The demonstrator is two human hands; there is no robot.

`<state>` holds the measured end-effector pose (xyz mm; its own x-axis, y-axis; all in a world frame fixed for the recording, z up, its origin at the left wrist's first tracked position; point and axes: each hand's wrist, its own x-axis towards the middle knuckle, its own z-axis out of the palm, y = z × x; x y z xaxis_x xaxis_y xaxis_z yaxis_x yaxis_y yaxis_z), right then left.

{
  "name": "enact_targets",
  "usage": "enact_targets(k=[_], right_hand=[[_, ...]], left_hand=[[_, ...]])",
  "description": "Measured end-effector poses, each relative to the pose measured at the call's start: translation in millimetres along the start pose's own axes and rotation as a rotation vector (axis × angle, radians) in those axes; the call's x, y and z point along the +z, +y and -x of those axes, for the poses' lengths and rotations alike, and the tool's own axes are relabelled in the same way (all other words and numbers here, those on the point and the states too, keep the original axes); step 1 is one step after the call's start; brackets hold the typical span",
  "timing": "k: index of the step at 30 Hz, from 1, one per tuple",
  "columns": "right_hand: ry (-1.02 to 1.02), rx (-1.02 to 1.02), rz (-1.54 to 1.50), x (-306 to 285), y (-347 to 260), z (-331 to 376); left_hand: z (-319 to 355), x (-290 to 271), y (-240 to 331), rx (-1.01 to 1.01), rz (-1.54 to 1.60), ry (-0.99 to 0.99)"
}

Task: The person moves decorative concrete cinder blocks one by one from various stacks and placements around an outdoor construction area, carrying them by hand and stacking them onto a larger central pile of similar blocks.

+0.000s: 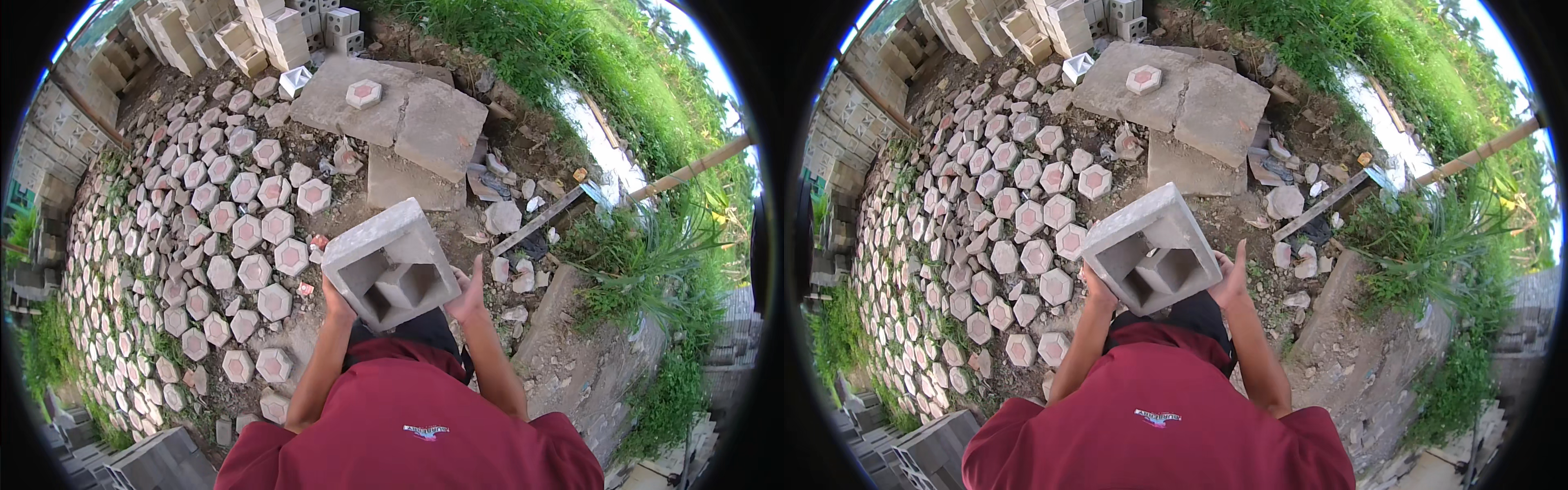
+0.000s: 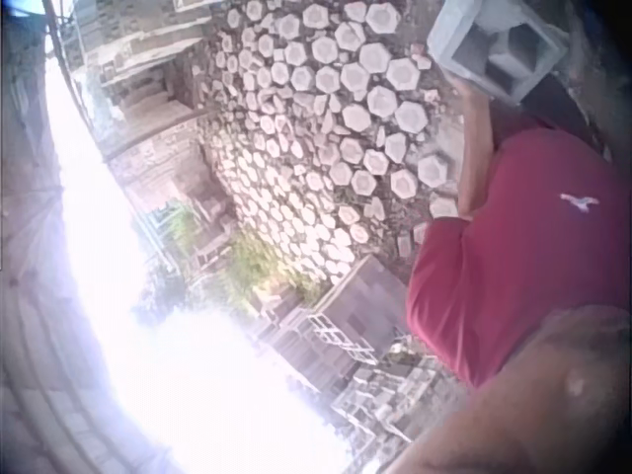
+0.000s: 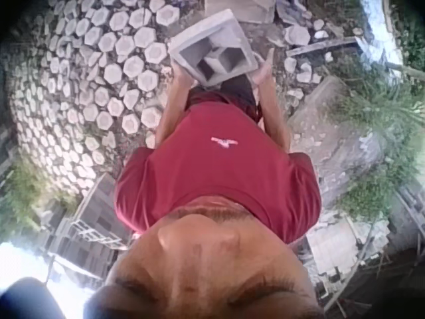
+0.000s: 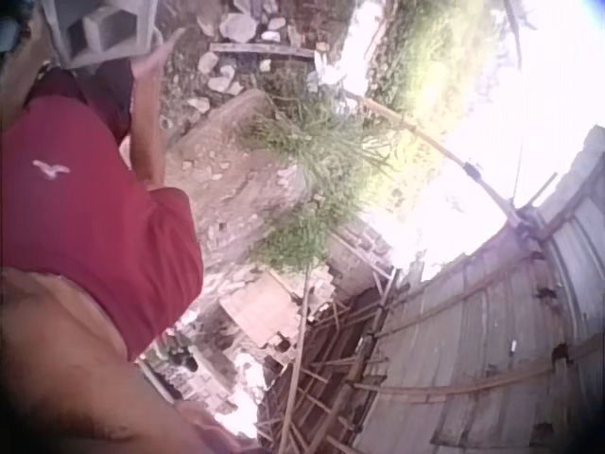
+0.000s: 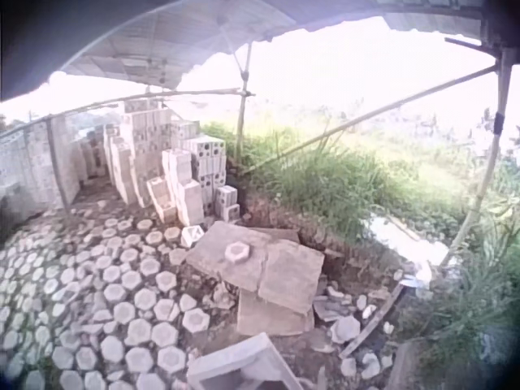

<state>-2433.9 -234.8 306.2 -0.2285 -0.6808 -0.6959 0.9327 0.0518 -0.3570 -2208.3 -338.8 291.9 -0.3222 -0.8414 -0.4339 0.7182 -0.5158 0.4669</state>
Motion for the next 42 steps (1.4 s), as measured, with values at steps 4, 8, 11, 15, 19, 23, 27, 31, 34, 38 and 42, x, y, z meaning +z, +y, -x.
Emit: enact_targets(k=[4, 8, 11, 15, 19, 23, 27, 31, 34, 38, 42], right_hand=[[-0.063, 0.423, 0.301, -15.8, -33.6, -131.7], [0.036, 0.46, 0.815, -19.6, -47.0, -250.7], [0.132, 0.446, 0.97, -35.2, -52.7, -311.9], [0.143, 0.414, 1.189, -45.3, -47.9, -366.7], [0.247, 0.48, 1.114, -78.9, -22.8, -446.6], [0.353, 0.576, 1.08, -134.8, 14.6, -516.8], [0.435, 0.595, 1.1, -204.1, 53.0, -589.9], [0.43, 0.616, 0.996, -250.9, 93.2, -652.0], [0.441, 0.663, 0.972, -273.5, 116.6, -689.0], [0.428, 0.708, 0.961, -280.2, 138.6, -718.5], [0.406, 0.735, 0.975, -284.9, 150.4, -739.3]], left_hand=[[-55.6, -21.2, -27.2, 0.08, 0.106, 0.097], [-113.9, -49.9, -78.8, 0.025, 0.428, 0.201], [-154.0, -77.6, -111.1, 0.016, 0.471, 0.365], [-204.2, -116.8, -137.2, -0.047, 0.543, 0.464], [-267.2, -167.4, -175.3, -0.086, 0.434, 0.693], [-323.0, -240.8, -208.7, -0.157, 0.427, 0.718], [-380.1, -305.1, -236.8, -0.233, 0.41, 0.738], [-423.5, -374.5, -263.4, -0.279, 0.348, 0.783], [-447.9, -416.0, -278.5, -0.307, 0.319, 0.821], [-468.1, -448.6, -289.9, -0.292, 0.3, 0.864], [-481.6, -476.1, -292.9, -0.294, 0.317, 0.817]])
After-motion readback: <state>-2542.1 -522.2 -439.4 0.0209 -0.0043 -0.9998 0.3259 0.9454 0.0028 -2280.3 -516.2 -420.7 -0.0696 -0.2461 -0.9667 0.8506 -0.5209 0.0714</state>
